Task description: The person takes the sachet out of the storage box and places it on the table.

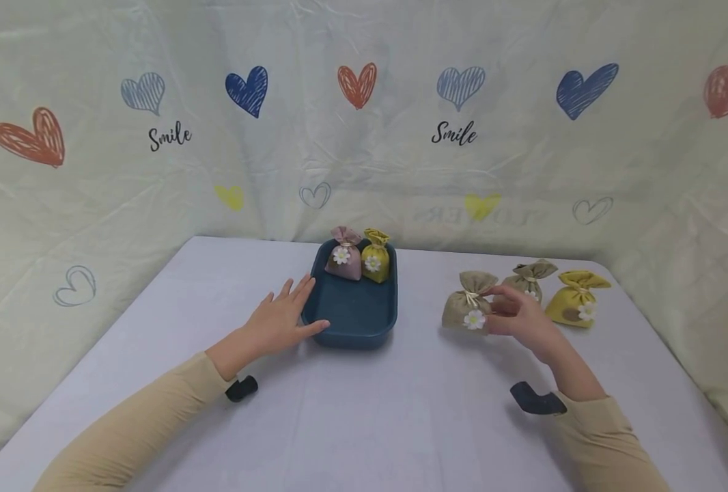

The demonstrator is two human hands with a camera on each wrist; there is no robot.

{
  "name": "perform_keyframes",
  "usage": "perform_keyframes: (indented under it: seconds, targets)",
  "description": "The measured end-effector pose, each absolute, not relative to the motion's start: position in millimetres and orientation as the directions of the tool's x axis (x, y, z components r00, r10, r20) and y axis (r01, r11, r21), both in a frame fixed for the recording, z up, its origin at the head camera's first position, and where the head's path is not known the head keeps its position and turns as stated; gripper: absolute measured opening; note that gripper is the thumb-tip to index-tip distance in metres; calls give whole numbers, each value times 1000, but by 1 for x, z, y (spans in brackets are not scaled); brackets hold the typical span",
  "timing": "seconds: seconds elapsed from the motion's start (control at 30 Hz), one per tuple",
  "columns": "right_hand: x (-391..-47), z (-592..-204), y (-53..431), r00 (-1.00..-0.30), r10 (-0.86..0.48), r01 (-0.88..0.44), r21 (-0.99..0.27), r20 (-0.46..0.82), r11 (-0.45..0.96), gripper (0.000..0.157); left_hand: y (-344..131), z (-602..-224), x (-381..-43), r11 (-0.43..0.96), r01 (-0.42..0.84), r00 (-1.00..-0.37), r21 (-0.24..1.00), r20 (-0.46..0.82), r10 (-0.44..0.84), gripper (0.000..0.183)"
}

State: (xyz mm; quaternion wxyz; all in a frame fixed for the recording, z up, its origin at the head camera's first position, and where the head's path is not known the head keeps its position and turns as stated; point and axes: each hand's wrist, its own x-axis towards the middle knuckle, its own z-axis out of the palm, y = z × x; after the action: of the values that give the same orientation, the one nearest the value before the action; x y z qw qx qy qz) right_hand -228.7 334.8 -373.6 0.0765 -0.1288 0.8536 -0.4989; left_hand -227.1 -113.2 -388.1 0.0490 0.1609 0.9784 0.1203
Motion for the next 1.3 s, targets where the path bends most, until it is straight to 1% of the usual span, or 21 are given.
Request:
perform_keyframes:
  seconds: [0.17,0.3,0.43,0.6,0.73,0.8,0.83,1.0,1.03,1.2,1.3]
  targets:
    - [-230,-380,342,-951,-310,-153,-883,10,443,56,-114,-389,-227,924,298,-945,240,-65,321,101]
    - [-231,-384,345,-948,-319,-152,-885,4,440,55,-114,-390,-227,924,299,-945,240,-61,321,101]
    - [-230,-387,345,-948,-317,-129,-882,-24,454,56,-114,-390,-227,922,297,-945,246,-58,321,101]
    - [-231,-390,345,-946,-320,-92,-893,-60,441,55,-115,-389,-226,921,302,-944,246,-53,324,101]
    - [-233,-391,347,-944,-323,-82,-904,-65,420,47,-114,-389,-227,921,303,-944,243,-57,326,101]
    - [-234,-392,347,-943,-326,-83,-907,-62,412,46,-114,-389,-227,921,303,-943,243,-59,326,101]
    - [-235,-392,347,-943,-327,-84,-909,-60,409,46,-114,-389,-227,921,304,-943,243,-60,327,101]
    - [-237,-394,346,-939,-338,-89,-904,-64,418,59,-114,-388,-227,922,302,-944,244,-60,325,101]
    - [-237,-394,346,-938,-340,-88,-904,-66,418,58,-114,-388,-227,922,302,-944,242,-61,325,101]
    - [-238,-395,347,-936,-343,-68,-919,-76,388,46,-113,-389,-228,923,302,-944,237,-64,325,101]
    - [-240,-395,349,-935,-345,-56,-925,-83,375,46,-113,-389,-228,922,302,-943,240,-64,326,101]
